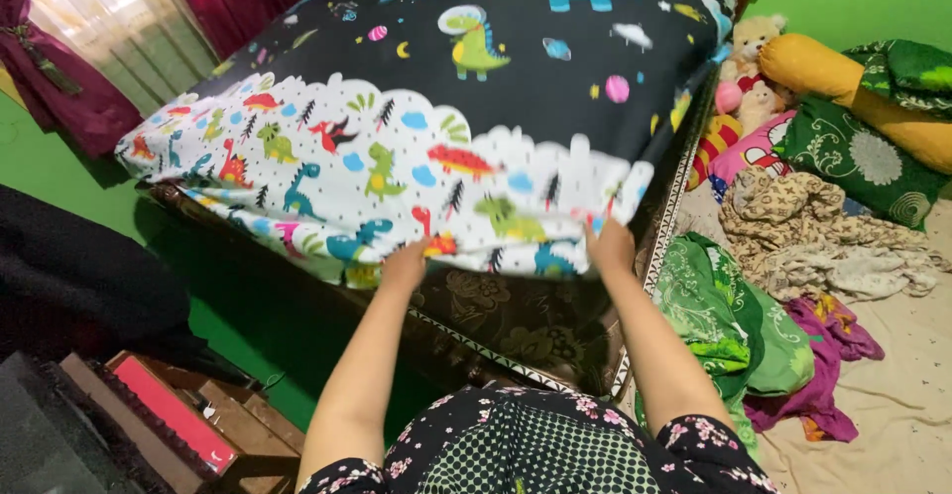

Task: The person adjusts a dinosaur-themed fitted sheet on a bed, smoothing and tucking the edges around the mattress corners. The person works along the sides and corners to secure the sheet in place.

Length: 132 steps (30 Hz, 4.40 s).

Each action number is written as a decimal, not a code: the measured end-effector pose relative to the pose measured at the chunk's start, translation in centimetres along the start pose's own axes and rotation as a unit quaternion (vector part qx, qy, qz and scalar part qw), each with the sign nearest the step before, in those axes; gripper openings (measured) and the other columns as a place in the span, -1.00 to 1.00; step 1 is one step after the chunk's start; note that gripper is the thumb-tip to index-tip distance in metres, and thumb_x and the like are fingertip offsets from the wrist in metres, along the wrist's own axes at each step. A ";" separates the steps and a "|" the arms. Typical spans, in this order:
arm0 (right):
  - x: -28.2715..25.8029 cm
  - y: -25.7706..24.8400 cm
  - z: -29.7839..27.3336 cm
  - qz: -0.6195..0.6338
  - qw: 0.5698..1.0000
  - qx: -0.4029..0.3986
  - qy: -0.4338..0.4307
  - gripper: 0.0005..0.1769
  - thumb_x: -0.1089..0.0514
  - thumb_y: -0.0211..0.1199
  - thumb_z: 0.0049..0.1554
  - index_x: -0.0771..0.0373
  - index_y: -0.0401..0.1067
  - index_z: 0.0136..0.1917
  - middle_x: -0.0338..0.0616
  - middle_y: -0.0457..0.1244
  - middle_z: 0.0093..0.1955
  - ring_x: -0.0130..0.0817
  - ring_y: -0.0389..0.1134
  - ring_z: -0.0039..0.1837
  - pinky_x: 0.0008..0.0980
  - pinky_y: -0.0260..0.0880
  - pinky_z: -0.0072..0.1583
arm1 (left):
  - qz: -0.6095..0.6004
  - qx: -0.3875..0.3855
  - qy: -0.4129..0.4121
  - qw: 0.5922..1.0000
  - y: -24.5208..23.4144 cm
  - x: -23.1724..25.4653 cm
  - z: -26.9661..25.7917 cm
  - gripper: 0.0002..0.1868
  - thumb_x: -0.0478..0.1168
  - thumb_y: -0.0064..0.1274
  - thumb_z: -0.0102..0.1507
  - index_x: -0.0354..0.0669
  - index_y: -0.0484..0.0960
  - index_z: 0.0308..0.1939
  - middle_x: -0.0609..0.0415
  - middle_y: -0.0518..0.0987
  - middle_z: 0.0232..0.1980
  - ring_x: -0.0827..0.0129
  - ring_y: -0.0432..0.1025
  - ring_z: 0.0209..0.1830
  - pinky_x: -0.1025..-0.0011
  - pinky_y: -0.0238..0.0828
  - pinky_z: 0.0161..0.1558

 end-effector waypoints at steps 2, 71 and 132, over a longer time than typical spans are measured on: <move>1.0 2.0 -3.2 -0.039 0.998 -0.048 -0.003 -0.40 -0.35 0.23 0.16 0.22 0.51 0.11 0.11 0.41 0.04 0.07 0.42 0.23 0.01 0.37 0.24 | 0.019 -0.030 -0.012 0.999 3.9 -1.9 0.1 -0.45 -0.16 -0.24 0.40 0.40 0.38 0.47 -0.07 0.47 0.42 -0.09 0.38 0.38 -0.08 0.26 0.38; -3.1 -1.2 0.3 0.145 0.945 0.263 -0.132 -0.37 0.11 0.47 -0.03 0.35 0.32 0.23 0.05 0.22 0.20 0.12 0.16 0.35 0.04 0.27 0.30 | -0.073 0.047 -0.057 0.995 -8.8 3.9 2.0 -0.59 -0.14 -0.33 0.36 -0.12 0.53 0.18 -0.31 0.61 0.09 -0.24 0.46 0.20 -0.16 0.37 0.21; -5.9 -0.9 4.9 0.723 0.668 0.037 0.171 -0.48 0.30 0.31 0.05 0.13 0.45 0.30 -0.03 0.41 0.11 -0.08 0.51 0.08 0.01 0.54 0.10 | -0.080 0.058 -0.054 0.994 -16.7 8.0 -0.1 -0.53 -0.31 -0.13 0.28 0.29 0.49 0.22 -0.17 0.62 0.14 -0.10 0.44 0.28 -0.01 0.34 0.28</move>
Point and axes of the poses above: each hand's wrist, its own z-axis towards the middle knuckle, its own y-axis out of the palm, x = y × z, the point moved 6 cm from there along z, towards the middle knuckle
